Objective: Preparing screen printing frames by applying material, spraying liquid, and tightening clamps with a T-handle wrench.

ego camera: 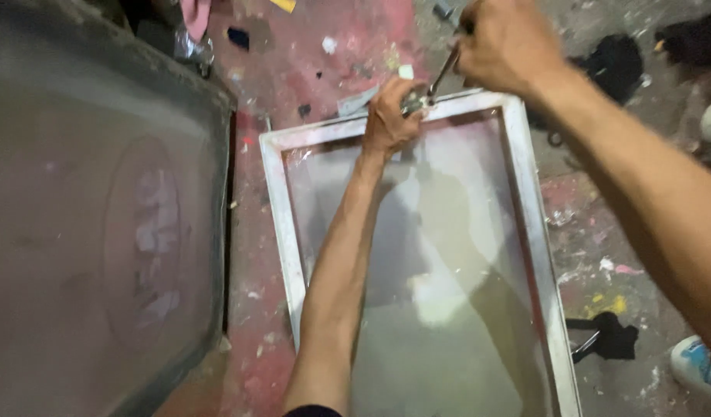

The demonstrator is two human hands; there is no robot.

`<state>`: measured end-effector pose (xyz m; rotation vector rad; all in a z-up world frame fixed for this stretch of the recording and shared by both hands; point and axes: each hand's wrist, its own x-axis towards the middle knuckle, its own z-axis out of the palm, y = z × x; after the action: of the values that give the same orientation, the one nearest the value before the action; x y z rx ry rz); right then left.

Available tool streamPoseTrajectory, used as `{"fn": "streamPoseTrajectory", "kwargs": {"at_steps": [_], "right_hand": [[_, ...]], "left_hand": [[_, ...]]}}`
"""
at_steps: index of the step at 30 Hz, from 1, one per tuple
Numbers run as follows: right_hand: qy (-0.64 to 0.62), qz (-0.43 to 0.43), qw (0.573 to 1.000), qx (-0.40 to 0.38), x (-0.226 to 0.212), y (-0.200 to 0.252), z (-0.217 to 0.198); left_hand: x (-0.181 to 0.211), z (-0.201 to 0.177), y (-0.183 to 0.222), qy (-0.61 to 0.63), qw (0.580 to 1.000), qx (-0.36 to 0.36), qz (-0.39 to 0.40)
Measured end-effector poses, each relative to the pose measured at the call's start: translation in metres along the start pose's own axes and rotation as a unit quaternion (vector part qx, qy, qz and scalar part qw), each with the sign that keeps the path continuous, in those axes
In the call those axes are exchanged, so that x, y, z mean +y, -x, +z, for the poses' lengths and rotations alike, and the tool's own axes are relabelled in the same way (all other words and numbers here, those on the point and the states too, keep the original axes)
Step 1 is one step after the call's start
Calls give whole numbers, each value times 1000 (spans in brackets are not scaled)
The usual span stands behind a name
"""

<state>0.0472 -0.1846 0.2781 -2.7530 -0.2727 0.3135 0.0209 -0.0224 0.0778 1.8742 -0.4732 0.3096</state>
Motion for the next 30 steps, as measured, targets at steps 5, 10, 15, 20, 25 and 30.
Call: {"fn": "streamPoseTrajectory", "kwargs": {"at_steps": [5, 10, 15, 20, 25, 30], "right_hand": [[-64, 17, 993, -102, -30, 9, -9], [19, -81, 997, 0, -35, 7, 21], [5, -84, 996, 18, -27, -5, 40], [-35, -113, 993, 30, -28, -4, 43], [-63, -42, 995, -70, -53, -11, 22], [-1, -111, 985, -130, -51, -36, 27]], "left_hand": [[-7, -40, 16, -85, 996, -33, -9], [-8, -40, 18, -31, 994, -15, -102], [0, -40, 9, -18, 985, -1, -174], [-23, -30, 3, 1, 974, 16, -224], [18, -40, -18, -2, 933, 12, -359], [-2, -41, -3, 11, 946, -24, -322]]}}
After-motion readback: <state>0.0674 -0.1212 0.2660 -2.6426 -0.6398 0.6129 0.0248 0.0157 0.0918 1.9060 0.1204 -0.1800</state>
